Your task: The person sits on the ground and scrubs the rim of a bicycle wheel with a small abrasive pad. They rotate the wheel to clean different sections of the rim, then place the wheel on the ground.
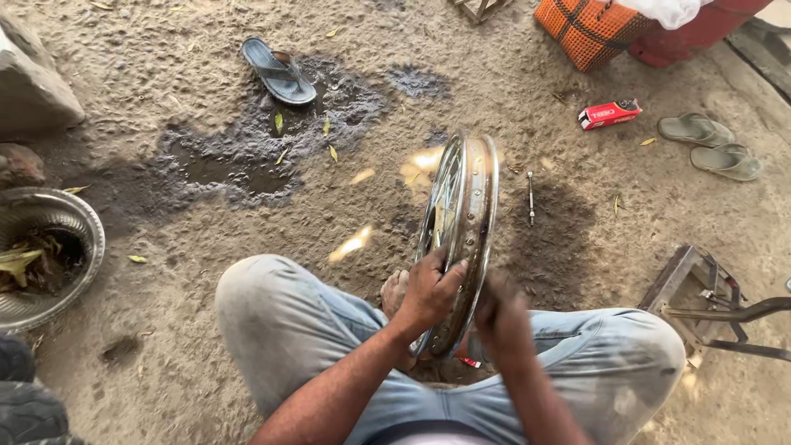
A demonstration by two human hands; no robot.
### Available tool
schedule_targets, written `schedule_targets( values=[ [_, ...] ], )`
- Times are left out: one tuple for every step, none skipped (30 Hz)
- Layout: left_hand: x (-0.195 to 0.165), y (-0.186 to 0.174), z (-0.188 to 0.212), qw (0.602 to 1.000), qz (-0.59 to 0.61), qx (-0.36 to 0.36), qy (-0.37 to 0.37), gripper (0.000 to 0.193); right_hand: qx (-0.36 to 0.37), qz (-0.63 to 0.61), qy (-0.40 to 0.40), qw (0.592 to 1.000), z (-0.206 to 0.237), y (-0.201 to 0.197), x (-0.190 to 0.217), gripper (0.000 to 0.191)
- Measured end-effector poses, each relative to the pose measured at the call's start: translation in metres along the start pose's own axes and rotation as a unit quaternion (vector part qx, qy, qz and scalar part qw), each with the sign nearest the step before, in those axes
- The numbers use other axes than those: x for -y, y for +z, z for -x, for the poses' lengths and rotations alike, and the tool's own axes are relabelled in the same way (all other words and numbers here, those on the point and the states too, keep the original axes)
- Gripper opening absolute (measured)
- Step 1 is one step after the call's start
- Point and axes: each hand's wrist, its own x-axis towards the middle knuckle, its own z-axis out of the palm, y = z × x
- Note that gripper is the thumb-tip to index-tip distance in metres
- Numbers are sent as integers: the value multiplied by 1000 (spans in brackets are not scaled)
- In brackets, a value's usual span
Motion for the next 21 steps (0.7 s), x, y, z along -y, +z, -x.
schedule_targets(
  values=[
    [0,0,0,1000,7,1,7,38,32,-16,1,999,7,-10,-12,16],
    [0,0,0,1000,-2,0,3,37,60,-31,5,998,12,-20,-21,14],
    [0,1,1,1000,-12,0,-3,38,86,-46,11,995,12,-30,-27,13],
    [-1,3,2,1000,-26,0,-5,38,80,4,15,997,9,-40,-28,14],
    [-2,5,3,998,-47,-22,23,40,78,51,14,996,3,-50,-25,15],
    [-2,7,6,995,-70,-42,54,45,77,96,10,992,-4,-60,-17,16],
    [-2,8,10,991,-90,-62,80,50,52,183,-21,982,-12,-68,-7,16],
    [-1,9,13,992,-98,-45,71,51,25,272,-47,961,-17,-77,6,15],
    [2,9,16,992,-102,-29,60,52,-3,361,-70,930,-20,-83,20,15],
    [5,9,16,993,-107,-14,53,52,-4,348,-66,935,-22,-90,29,16],
    [8,9,15,989,-137,-9,60,50,-4,334,-65,940,-23,-95,36,17],
    [13,9,13,984,-165,-5,67,49,-3,322,-63,945,-22,-96,41,18],
    [17,10,11,979,-191,1,71,47,14,383,-94,919,-19,-96,42,18],
    [22,11,9,981,-178,12,71,45,31,441,-122,889,-17,-93,41,17],
    [26,11,7,983,-166,23,71,43,48,496,-149,854,-14,-90,37,17],
    [30,12,4,985,-155,32,75,42,55,499,-146,853,-13,-84,33,16],
    [33,12,2,986,-145,44,72,43,63,500,-145,852,-14,-79,29,15],
    [35,12,0,987,-137,56,70,44,71,500,-145,851,-16,-74,26,15],
    [36,12,-1,987,-130,69,68,45,89,480,-142,861,-19,-70,25,15],
    [37,11,-1,987,-124,74,70,47,107,460,-140,870,-22,-67,27,15],
    [37,10,-1,987,-119,79,72,48,127,439,-137,879,-26,-65,30,16]
  ],
)
